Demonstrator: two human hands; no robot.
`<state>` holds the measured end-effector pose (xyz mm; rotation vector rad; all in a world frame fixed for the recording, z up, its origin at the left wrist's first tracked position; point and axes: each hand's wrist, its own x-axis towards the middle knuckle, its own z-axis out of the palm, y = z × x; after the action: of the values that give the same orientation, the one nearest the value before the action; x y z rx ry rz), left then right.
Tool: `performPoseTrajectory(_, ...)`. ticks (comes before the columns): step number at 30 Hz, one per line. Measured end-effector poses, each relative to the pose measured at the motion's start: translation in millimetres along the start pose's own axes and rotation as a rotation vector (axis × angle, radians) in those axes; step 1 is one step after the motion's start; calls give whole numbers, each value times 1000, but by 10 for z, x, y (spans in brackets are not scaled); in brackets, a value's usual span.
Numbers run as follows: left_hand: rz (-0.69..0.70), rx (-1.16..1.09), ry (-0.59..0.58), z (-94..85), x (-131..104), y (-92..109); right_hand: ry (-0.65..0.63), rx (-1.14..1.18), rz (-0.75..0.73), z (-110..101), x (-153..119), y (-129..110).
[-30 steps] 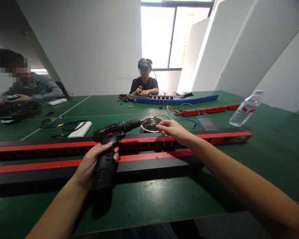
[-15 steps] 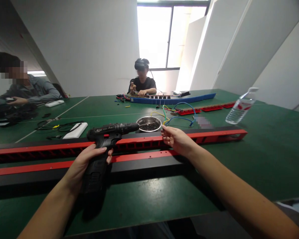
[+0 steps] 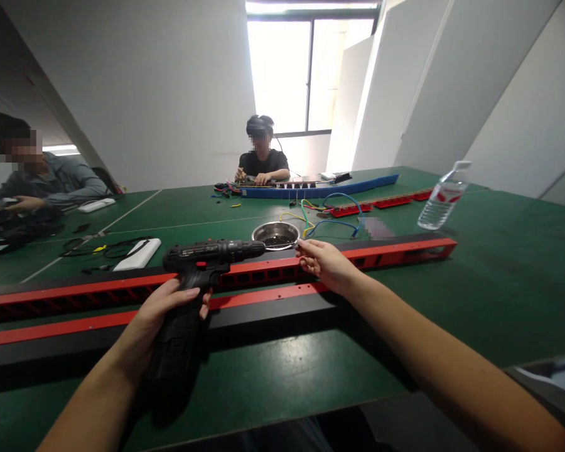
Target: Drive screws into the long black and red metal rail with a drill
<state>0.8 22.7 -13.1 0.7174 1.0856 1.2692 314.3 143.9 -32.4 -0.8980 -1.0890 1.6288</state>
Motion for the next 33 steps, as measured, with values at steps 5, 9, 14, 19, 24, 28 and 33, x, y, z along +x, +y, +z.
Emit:
performPoseTrajectory(5,65,126,-14,42,-34,29,7,-8,6,14,-12,-13)
performPoseTrajectory(9,62,123,-21,35,-35,25,11,-11,-4,19,-14,-8)
performPoseTrajectory(14,73,120,-8,47,-50,26,14,-39,-28,25,-9,8)
performPoseTrajectory(19,71,112,20,64,-61,31,21,-60,-51,39,-19,2)
performPoseTrajectory(24,78,136,-39,14,-16,18,24,-74,-71,43,-26,6)
performPoseTrajectory(28,68,106,-34,5,-6,20,27,-69,-80,47,-29,8)
performPoseTrajectory(33,58,101,-25,7,-17,21,41,-62,-73,65,-39,-9)
